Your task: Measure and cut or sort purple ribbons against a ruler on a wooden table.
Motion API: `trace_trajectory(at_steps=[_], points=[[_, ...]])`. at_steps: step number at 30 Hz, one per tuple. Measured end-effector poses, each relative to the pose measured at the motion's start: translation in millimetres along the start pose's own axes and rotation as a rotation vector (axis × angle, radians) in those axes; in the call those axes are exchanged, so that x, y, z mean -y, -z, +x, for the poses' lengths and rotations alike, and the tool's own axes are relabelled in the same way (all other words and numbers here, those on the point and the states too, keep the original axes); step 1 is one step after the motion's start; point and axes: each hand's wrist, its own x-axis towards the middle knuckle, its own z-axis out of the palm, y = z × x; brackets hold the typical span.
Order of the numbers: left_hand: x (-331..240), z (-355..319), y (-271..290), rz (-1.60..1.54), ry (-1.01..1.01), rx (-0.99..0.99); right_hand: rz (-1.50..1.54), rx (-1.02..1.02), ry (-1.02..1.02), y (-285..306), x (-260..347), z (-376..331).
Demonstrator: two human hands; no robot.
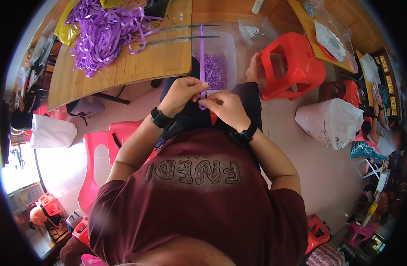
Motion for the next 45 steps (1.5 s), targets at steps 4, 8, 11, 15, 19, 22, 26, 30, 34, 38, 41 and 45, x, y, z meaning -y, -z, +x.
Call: trace_trajectory(at_steps=[4,8,11,15,19,22,26,30,34,38,41,45], points=[[-2.6,-0.9,-3.3,-0.018,0.000,-0.009,-0.163,0.089,-0.005,-3.1,11.9,2.2],[-0.4,-2.0,-5.0,-0.031,0.002,-0.033,-0.109,0.078,-0.018,-5.3,3.9,0.0],[1.0,-3.2,-3.9,-0.018,0.001,-0.045,-0.019,0.145,-0.031,-3.2,9.0,-10.1],[4.4,-3.9,-3.3,-0.009,-0.021,-0.045,0.023,0.268,0.044,1.8,15.7,-21.4],[1.9,-5.5,-4.1,-0.024,-0.029,-0.035,-0.078,0.221,0.184,0.4,27.8,-26.3],[-1.3,-7.4,-5.2,-0.068,-0.030,-0.006,-0.141,0.241,0.285,3.2,31.3,-26.8],[-1.6,-6.4,-4.1,-0.074,-0.023,-0.013,-0.153,0.329,0.291,2.9,30.7,-30.1],[2.0,-4.2,-4.8,-0.057,-0.022,-0.032,-0.197,0.340,0.228,5.0,24.1,-27.5],[-0.2,-5.5,-6.6,-0.067,-0.016,-0.031,-0.159,0.089,0.030,10.3,22.8,-20.6],[1.0,-4.4,-6.4,-0.057,-0.027,-0.022,-0.040,-0.094,0.078,6.5,10.9,-9.1],[0.6,-5.9,-7.1,-0.082,-0.035,-0.025,-0.160,-0.153,0.150,7.8,15.9,-6.5],[2.4,-5.5,-6.8,-0.159,-0.012,-0.002,-0.323,-0.173,0.464,8.9,14.8,-5.4]])
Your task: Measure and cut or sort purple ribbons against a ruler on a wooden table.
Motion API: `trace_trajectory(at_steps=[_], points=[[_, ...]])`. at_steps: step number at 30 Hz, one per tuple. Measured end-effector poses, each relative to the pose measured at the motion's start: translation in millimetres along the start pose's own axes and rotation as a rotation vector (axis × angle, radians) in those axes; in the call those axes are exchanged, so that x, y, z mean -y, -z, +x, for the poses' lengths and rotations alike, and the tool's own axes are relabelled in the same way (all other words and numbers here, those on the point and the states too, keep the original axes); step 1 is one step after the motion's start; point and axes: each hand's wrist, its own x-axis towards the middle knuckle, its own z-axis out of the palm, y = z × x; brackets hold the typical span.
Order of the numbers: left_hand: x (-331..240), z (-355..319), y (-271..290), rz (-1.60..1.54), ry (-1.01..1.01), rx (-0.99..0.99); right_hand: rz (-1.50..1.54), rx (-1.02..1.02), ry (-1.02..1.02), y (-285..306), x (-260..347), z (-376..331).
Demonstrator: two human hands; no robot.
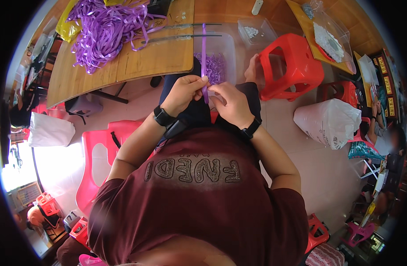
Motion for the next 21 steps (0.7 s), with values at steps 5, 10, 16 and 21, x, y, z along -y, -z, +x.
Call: trace_trajectory(at_steps=[5,10,16,21], points=[[-0.6,0.2,1.3,-0.108,0.062,0.024,0.076,-0.048,-0.011,-5.2,-12.0,-0.2],[-2.4,0.1,1.8,-0.115,0.047,0.050,0.279,0.070,-0.249,-6.2,0.9,-0.9],[2.5,0.5,2.8,-0.099,0.065,0.032,0.439,0.270,-0.394,1.3,11.1,-7.3],[-1.7,-1.3,1.7,-0.106,0.054,0.041,0.421,0.425,-0.243,4.5,19.6,-12.1]])
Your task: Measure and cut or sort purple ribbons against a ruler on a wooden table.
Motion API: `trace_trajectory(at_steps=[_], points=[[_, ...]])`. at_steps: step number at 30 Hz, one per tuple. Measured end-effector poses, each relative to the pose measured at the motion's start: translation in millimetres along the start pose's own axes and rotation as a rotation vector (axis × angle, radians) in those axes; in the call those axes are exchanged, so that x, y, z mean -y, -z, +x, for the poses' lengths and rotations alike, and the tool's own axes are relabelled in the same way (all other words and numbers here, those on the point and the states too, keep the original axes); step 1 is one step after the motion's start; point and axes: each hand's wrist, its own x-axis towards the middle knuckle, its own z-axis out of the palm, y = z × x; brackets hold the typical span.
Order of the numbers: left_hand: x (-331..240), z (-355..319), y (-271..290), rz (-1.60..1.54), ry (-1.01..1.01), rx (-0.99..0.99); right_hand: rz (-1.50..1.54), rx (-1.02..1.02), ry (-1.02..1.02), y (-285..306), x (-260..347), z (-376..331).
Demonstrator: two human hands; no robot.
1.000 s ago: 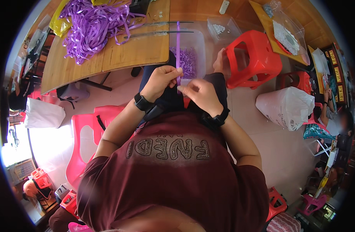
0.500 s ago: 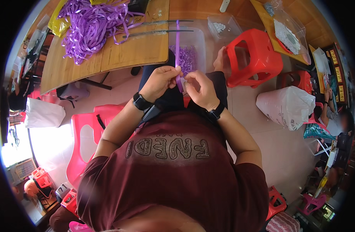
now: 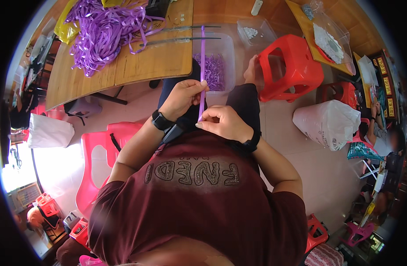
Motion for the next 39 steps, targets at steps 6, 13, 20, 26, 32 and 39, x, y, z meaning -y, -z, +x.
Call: trace_trajectory(at_steps=[6,13,20,26,32,39], points=[[-6.5,-4.1,-1.1,-0.035,-0.002,0.012,-0.178,-0.084,0.217,-0.2,14.0,-0.7],[-17.9,-8.3,-7.5,-0.180,0.005,0.035,-0.223,-0.146,0.440,13.3,38.1,4.3],[-16.2,-3.5,-10.1,-0.203,0.016,0.059,0.043,-0.023,0.201,21.6,37.2,1.9],[-6.9,-1.9,-1.9,-0.149,0.057,0.066,0.183,0.116,-0.084,31.8,29.4,0.5],[-37.4,-7.8,-13.5,-0.295,0.052,0.121,-0.129,-0.040,0.342,51.6,78.4,17.2],[-83.4,-9.0,-11.3,-0.412,0.041,0.244,0.064,-0.195,0.535,105.7,115.2,82.8]])
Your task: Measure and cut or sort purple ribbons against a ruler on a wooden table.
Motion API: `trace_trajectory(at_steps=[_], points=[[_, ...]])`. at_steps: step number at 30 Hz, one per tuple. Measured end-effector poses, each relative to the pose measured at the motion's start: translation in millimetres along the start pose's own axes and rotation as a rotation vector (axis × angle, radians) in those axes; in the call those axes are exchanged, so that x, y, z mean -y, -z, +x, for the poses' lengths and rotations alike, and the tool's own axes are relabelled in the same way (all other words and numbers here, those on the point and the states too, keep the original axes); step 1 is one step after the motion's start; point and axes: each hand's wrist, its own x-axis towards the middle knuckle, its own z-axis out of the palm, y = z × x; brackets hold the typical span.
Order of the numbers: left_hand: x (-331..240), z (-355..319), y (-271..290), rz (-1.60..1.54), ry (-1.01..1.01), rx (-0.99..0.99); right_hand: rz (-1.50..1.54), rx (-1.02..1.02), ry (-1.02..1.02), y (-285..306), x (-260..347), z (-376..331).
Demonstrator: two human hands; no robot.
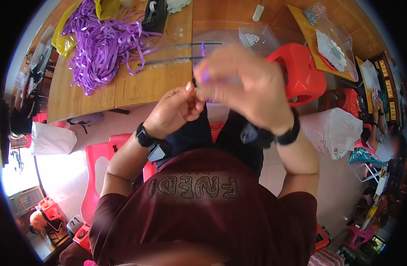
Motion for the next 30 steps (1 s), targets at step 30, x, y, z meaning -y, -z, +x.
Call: trace_trajectory(at_steps=[30], points=[[-112.2,145.6,67.9,1.845,-0.788,0.065,0.014,-0.169,-0.714,70.5,-314.4,141.0]])
